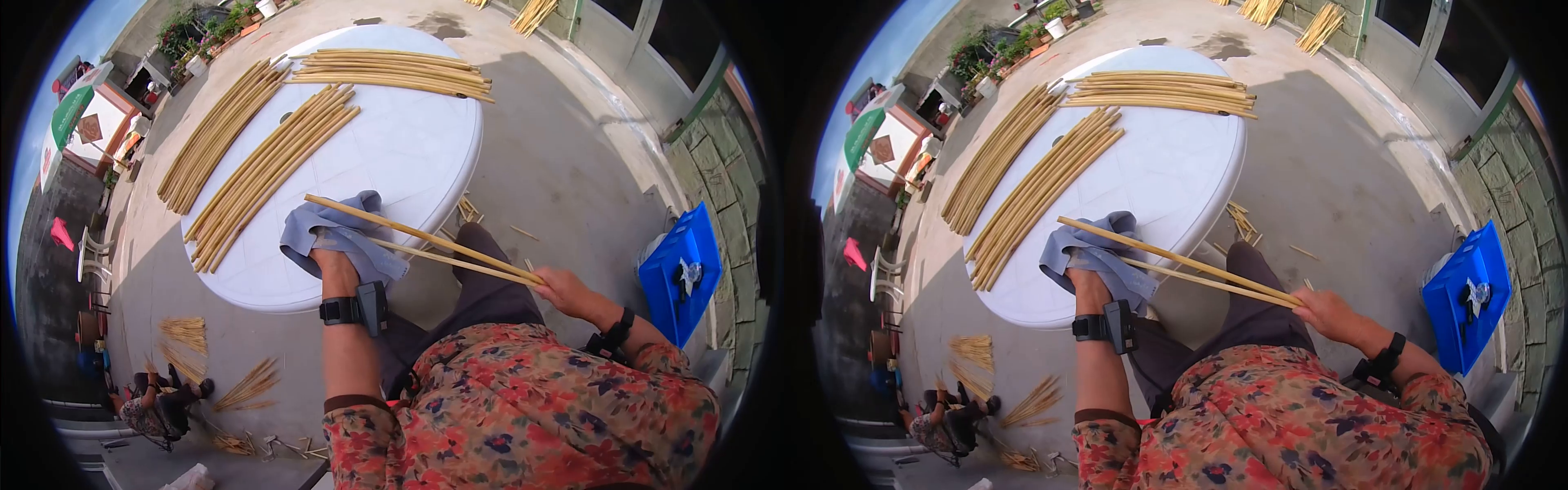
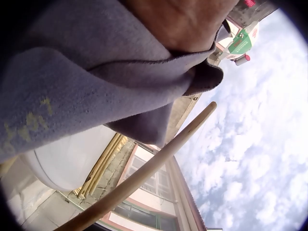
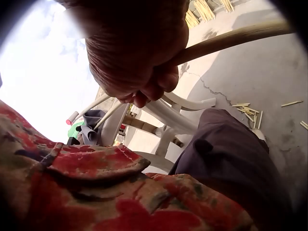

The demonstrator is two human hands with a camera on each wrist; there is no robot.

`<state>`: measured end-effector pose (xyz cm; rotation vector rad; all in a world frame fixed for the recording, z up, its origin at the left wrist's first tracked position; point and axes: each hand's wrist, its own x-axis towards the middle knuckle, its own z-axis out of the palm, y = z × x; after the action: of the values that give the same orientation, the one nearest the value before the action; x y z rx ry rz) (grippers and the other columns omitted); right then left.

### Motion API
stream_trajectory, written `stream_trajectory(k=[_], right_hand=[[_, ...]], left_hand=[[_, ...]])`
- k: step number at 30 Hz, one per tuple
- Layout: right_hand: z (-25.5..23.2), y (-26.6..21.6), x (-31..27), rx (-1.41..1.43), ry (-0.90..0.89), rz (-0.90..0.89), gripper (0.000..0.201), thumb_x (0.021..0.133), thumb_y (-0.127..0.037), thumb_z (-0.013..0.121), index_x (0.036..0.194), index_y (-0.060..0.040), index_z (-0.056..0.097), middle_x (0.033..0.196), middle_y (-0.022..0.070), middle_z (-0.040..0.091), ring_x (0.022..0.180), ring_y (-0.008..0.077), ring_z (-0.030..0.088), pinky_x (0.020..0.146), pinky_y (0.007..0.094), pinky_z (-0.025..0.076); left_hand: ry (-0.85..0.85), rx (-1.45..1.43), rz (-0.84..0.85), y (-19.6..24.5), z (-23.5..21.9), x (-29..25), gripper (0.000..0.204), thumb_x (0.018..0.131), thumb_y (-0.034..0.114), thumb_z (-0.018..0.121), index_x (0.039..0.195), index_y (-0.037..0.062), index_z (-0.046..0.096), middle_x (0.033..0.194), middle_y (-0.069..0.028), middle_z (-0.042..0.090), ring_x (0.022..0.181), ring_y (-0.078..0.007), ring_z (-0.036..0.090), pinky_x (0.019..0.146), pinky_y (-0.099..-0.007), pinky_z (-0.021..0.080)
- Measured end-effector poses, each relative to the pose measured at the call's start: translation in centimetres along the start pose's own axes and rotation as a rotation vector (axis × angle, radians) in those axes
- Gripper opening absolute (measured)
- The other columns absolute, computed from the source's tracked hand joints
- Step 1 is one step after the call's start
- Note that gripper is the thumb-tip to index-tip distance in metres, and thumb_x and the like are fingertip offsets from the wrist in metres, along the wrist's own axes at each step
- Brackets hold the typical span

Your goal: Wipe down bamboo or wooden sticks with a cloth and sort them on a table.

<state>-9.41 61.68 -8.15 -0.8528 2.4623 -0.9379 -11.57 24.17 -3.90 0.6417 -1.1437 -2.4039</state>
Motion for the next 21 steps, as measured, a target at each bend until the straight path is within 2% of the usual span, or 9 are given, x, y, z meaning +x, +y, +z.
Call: stream_trajectory(k=[3,5,8,21], right_hand=[[0.5,0.8,-1.1,0.0,-0.065,0.071,0.02,0.086,-0.018,0.049,0.103,-0.0076,0.048,0.074,0.0139,0.057,0.068,0.0338,0.057,0.06,0.0402,0.044],[0.8,0.1,-1.2,0.152,-0.131,0.111,0.019,0.088,-0.017,0.045,0.103,-0.0072,0.048,0.072,0.0089,0.058,0.067,0.0287,0.057,0.062,0.0365,0.044],[1.2,0.4,-1.0,0.162,-0.124,0.048,0.019,0.089,-0.017,0.041,0.103,-0.0067,0.047,0.071,0.0049,0.057,0.067,0.0249,0.057,0.064,0.0337,0.043],[0.9,0.5,-0.7,0.158,-0.089,0.079,0.025,0.087,-0.015,0.041,0.111,-0.008,0.047,0.076,0.0051,0.06,0.071,0.0247,0.058,0.066,0.0329,0.044]], left_hand=[[-0.028,0.034,0.036,0.0,-0.9,0.4,0.022,0.088,0.021,0.043,0.097,0.003,0.052,0.082,-0.0153,0.06,0.071,-0.0253,0.058,0.063,-0.0325,0.051],[-0.043,0.056,0.052,-0.1,-1.2,0.6,0.023,0.088,0.022,0.042,0.097,0.0032,0.051,0.083,-0.0151,0.059,0.071,-0.0252,0.058,0.063,-0.0326,0.051],[-0.048,0.088,0.067,-0.2,-1.7,0.5,0.023,0.089,0.023,0.041,0.097,0.0035,0.051,0.084,-0.0148,0.059,0.072,-0.025,0.058,0.065,-0.0327,0.05],[-0.133,0.229,0.119,-0.9,-2.6,0.9,0.027,0.091,0.027,0.036,0.097,0.0049,0.049,0.088,-0.0137,0.059,0.076,-0.0241,0.058,0.07,-0.0334,0.05]])
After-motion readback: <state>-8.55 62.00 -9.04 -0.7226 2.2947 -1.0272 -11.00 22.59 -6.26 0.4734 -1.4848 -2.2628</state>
